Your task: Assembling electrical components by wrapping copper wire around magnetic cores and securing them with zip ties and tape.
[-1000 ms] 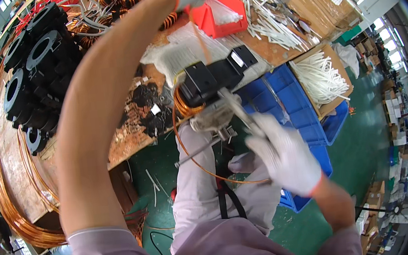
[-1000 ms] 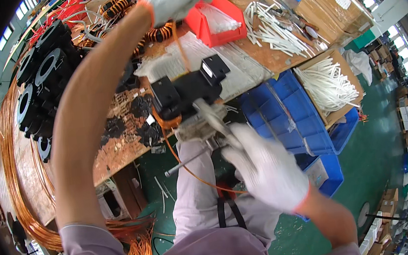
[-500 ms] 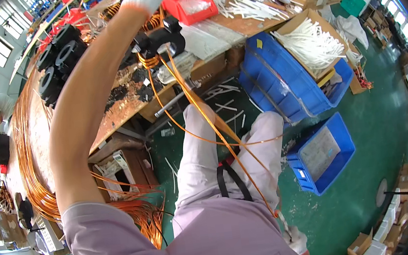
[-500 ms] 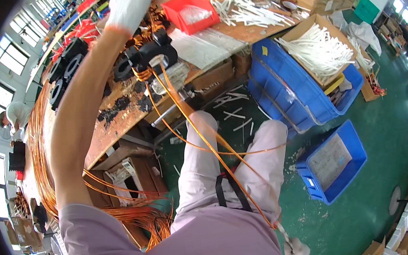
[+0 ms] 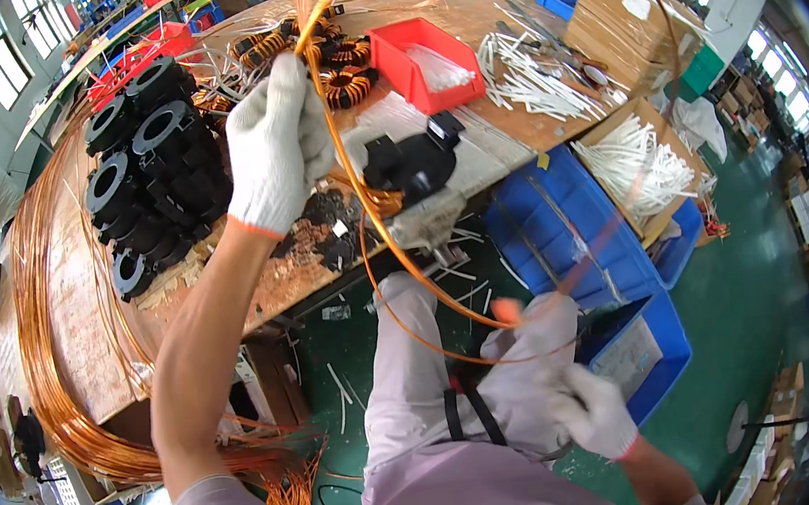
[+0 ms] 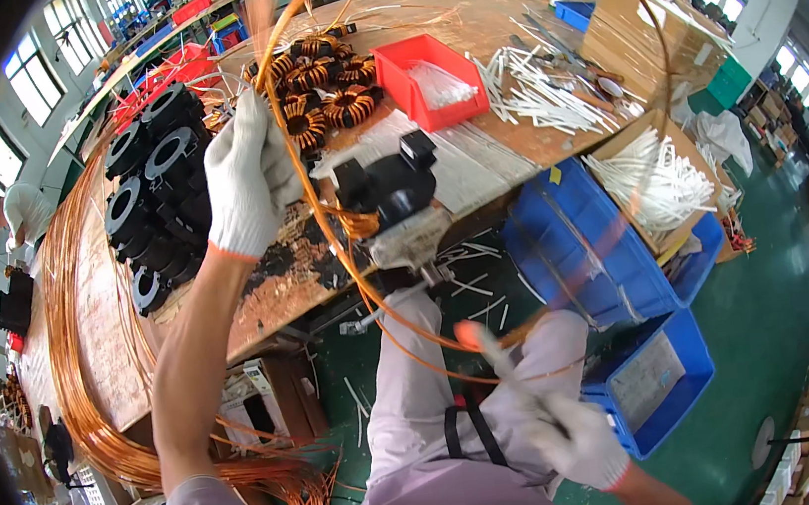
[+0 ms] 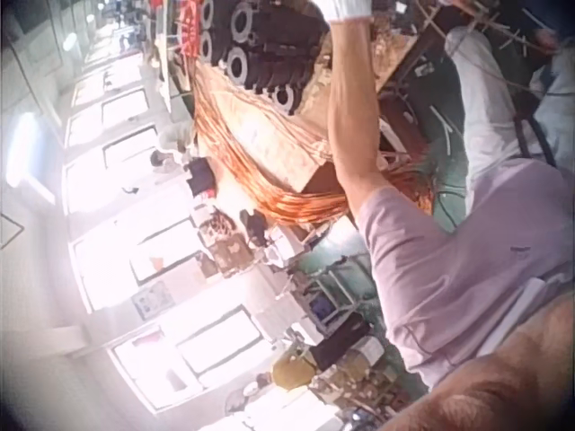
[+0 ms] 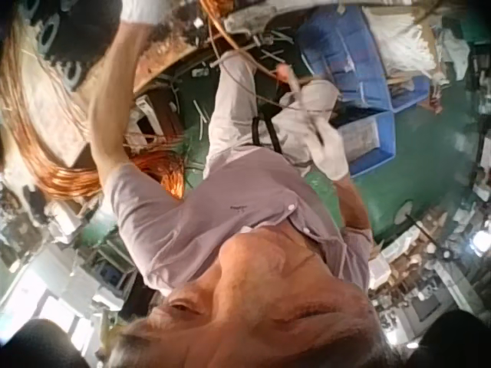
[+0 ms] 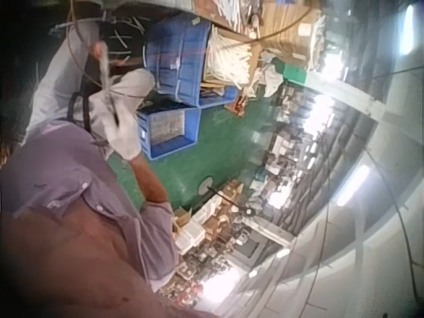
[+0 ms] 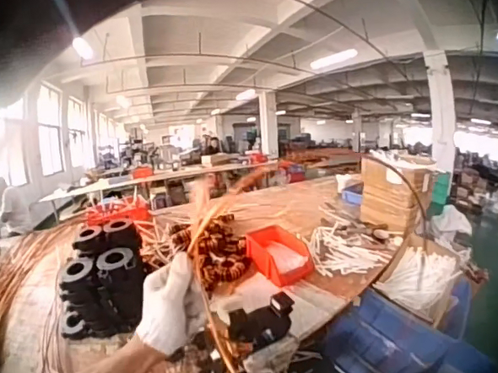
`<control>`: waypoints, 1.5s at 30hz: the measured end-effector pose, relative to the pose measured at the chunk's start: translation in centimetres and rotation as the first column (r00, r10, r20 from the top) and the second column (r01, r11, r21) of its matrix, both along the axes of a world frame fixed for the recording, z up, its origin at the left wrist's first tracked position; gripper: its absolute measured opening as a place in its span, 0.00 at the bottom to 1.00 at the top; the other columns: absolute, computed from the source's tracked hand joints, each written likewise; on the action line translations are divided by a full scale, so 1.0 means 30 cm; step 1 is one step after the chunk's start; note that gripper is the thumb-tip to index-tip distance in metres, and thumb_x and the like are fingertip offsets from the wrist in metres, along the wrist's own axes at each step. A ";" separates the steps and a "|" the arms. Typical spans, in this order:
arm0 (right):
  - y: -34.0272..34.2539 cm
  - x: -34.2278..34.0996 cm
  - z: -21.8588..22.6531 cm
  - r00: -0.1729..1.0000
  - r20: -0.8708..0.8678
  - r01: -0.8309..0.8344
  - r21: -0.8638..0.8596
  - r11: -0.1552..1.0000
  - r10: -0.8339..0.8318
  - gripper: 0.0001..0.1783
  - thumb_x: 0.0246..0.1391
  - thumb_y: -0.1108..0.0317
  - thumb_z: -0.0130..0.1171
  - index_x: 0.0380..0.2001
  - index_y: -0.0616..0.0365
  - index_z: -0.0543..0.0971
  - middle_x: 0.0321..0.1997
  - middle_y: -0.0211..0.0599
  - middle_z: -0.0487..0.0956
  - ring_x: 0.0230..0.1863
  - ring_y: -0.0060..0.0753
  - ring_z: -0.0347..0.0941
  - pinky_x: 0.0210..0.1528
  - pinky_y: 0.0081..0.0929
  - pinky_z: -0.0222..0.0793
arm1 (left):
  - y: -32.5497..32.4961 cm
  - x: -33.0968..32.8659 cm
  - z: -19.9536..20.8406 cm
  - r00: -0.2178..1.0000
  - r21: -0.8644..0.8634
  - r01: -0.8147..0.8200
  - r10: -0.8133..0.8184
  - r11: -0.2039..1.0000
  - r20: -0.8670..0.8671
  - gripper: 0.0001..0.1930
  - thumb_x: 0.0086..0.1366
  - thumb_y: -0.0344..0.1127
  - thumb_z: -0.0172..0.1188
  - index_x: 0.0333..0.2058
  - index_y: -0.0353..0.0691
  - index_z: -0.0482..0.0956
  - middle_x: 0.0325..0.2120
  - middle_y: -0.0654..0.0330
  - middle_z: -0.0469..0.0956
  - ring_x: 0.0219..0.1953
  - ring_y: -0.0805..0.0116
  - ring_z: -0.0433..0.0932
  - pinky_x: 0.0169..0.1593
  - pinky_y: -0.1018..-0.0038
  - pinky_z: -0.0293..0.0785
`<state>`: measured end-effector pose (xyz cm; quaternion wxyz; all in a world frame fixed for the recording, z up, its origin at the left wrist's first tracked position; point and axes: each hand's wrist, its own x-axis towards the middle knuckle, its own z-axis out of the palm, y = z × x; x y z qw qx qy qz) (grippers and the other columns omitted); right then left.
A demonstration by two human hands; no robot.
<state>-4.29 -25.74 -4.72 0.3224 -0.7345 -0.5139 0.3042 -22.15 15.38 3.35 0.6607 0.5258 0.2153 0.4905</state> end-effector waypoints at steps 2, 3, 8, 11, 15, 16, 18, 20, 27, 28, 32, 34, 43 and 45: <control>0.212 -0.054 0.001 0.932 -0.347 0.060 -0.140 0.988 -0.106 0.15 0.73 0.68 0.56 0.57 0.65 0.77 0.31 0.35 0.80 0.27 0.25 0.76 0.31 0.27 0.73 | 0.150 0.046 -0.019 0.997 -0.023 0.051 -0.050 0.998 0.064 0.26 0.80 0.59 0.58 0.31 0.42 0.75 0.15 0.71 0.63 0.12 0.79 0.58 0.16 0.75 0.55; 0.307 -0.072 -0.013 0.884 -0.448 0.100 -0.100 0.990 -0.134 0.15 0.76 0.68 0.52 0.59 0.64 0.75 0.33 0.31 0.79 0.26 0.21 0.74 0.31 0.25 0.72 | 0.197 0.113 -0.033 0.990 -0.132 0.054 -0.036 0.990 0.139 0.26 0.80 0.58 0.58 0.30 0.41 0.75 0.15 0.71 0.63 0.12 0.78 0.59 0.15 0.75 0.54; 0.558 -0.078 -0.086 0.777 -0.619 0.146 -0.005 0.989 -0.117 0.17 0.76 0.73 0.53 0.63 0.66 0.69 0.35 0.32 0.80 0.24 0.15 0.69 0.27 0.18 0.68 | 0.332 0.296 -0.151 0.964 -0.090 0.261 -0.254 0.961 0.077 0.26 0.80 0.56 0.60 0.30 0.39 0.76 0.15 0.72 0.62 0.13 0.81 0.58 0.16 0.78 0.52; 0.479 -0.066 -0.224 0.971 -0.238 0.087 0.346 0.934 -0.002 0.17 0.74 0.74 0.54 0.62 0.68 0.70 0.38 0.38 0.85 0.26 0.18 0.75 0.29 0.22 0.73 | 0.346 0.377 -0.163 0.951 -0.106 0.305 -0.297 0.946 0.086 0.22 0.79 0.52 0.62 0.32 0.41 0.76 0.16 0.74 0.60 0.14 0.83 0.55 0.17 0.79 0.50; 0.371 -0.051 -0.297 0.999 0.033 -0.048 0.429 0.902 0.037 0.15 0.75 0.73 0.54 0.59 0.68 0.73 0.37 0.38 0.85 0.25 0.21 0.78 0.29 0.22 0.75 | 0.372 0.443 -0.199 0.903 -0.163 0.430 -0.417 0.888 0.108 0.21 0.80 0.54 0.61 0.30 0.48 0.73 0.18 0.78 0.56 0.15 0.84 0.53 0.17 0.80 0.48; 0.405 -0.051 -0.245 0.999 0.029 -0.041 0.429 0.902 0.032 0.15 0.75 0.73 0.54 0.59 0.68 0.73 0.37 0.38 0.85 0.25 0.21 0.78 0.29 0.22 0.75 | 0.365 0.455 -0.203 0.897 -0.190 0.443 -0.428 0.876 0.113 0.21 0.80 0.53 0.61 0.30 0.48 0.72 0.18 0.78 0.56 0.15 0.84 0.53 0.17 0.80 0.48; 0.553 -0.054 -0.093 0.877 -0.469 0.137 0.042 0.990 -0.101 0.16 0.74 0.72 0.56 0.60 0.68 0.73 0.36 0.36 0.84 0.24 0.21 0.78 0.27 0.22 0.74 | 0.385 0.479 -0.234 0.882 -0.219 0.470 -0.449 0.855 0.142 0.21 0.80 0.53 0.61 0.30 0.48 0.72 0.18 0.78 0.56 0.15 0.84 0.53 0.17 0.81 0.48; 0.712 -0.026 -0.005 0.770 -0.628 0.147 -0.002 0.989 -0.115 0.15 0.77 0.71 0.53 0.60 0.68 0.74 0.36 0.39 0.85 0.23 0.20 0.76 0.26 0.20 0.72 | 0.398 0.499 -0.230 0.864 -0.247 0.502 -0.472 0.829 0.175 0.20 0.80 0.52 0.61 0.30 0.49 0.71 0.18 0.78 0.56 0.15 0.84 0.53 0.17 0.81 0.48; 0.600 0.103 0.149 0.988 -0.143 -0.071 -0.099 0.993 0.057 0.10 0.73 0.68 0.59 0.49 0.64 0.79 0.35 0.47 0.83 0.30 0.43 0.82 0.34 0.37 0.77 | 0.434 0.546 -0.062 0.800 0.344 0.331 -0.068 0.879 -0.596 0.17 0.67 0.42 0.70 0.41 0.31 0.85 0.18 0.68 0.71 0.16 0.80 0.65 0.18 0.75 0.55; 0.472 0.144 0.102 0.918 0.110 -0.388 0.041 0.921 0.382 0.11 0.74 0.69 0.57 0.53 0.65 0.78 0.34 0.44 0.83 0.31 0.39 0.83 0.33 0.35 0.77 | 0.435 0.561 -0.016 0.756 0.437 0.341 0.034 0.832 -0.654 0.18 0.66 0.41 0.70 0.42 0.27 0.86 0.19 0.66 0.72 0.16 0.77 0.66 0.19 0.72 0.58; 0.000 0.091 0.228 0.867 -0.468 -0.077 -0.464 0.883 -0.170 0.13 0.74 0.71 0.47 0.53 0.62 0.79 0.26 0.28 0.78 0.24 0.18 0.73 0.27 0.24 0.69 | 0.276 0.614 0.134 0.522 0.360 0.499 0.058 0.788 -0.851 0.19 0.63 0.44 0.71 0.39 0.29 0.87 0.20 0.60 0.76 0.20 0.71 0.73 0.22 0.68 0.67; -0.152 0.054 0.238 0.831 -0.501 -0.096 -0.560 0.823 -0.244 0.14 0.74 0.70 0.48 0.55 0.61 0.78 0.27 0.29 0.78 0.24 0.18 0.73 0.27 0.22 0.69 | 0.172 0.625 0.124 0.515 0.590 0.674 0.290 0.445 -0.807 0.22 0.62 0.48 0.71 0.39 0.29 0.88 0.24 0.55 0.80 0.25 0.65 0.77 0.28 0.64 0.74; -0.804 0.092 0.087 0.599 -0.789 -0.178 -0.294 0.939 -0.134 0.34 0.70 0.40 0.63 0.52 0.67 0.83 0.27 0.23 0.75 0.24 0.15 0.68 0.24 0.20 0.60 | 0.078 0.296 0.342 0.359 0.845 0.062 0.779 0.531 -0.515 0.38 0.69 0.69 0.61 0.45 0.30 0.85 0.34 0.47 0.87 0.37 0.46 0.86 0.47 0.52 0.83; -0.905 0.116 0.055 0.594 -0.801 -0.206 -0.241 0.948 -0.075 0.34 0.71 0.40 0.62 0.52 0.67 0.83 0.27 0.24 0.76 0.23 0.17 0.69 0.24 0.22 0.61 | -0.040 0.171 0.182 0.222 0.914 -0.011 0.892 0.407 -0.394 0.41 0.70 0.71 0.59 0.54 0.30 0.81 0.46 0.42 0.85 0.50 0.40 0.83 0.55 0.48 0.80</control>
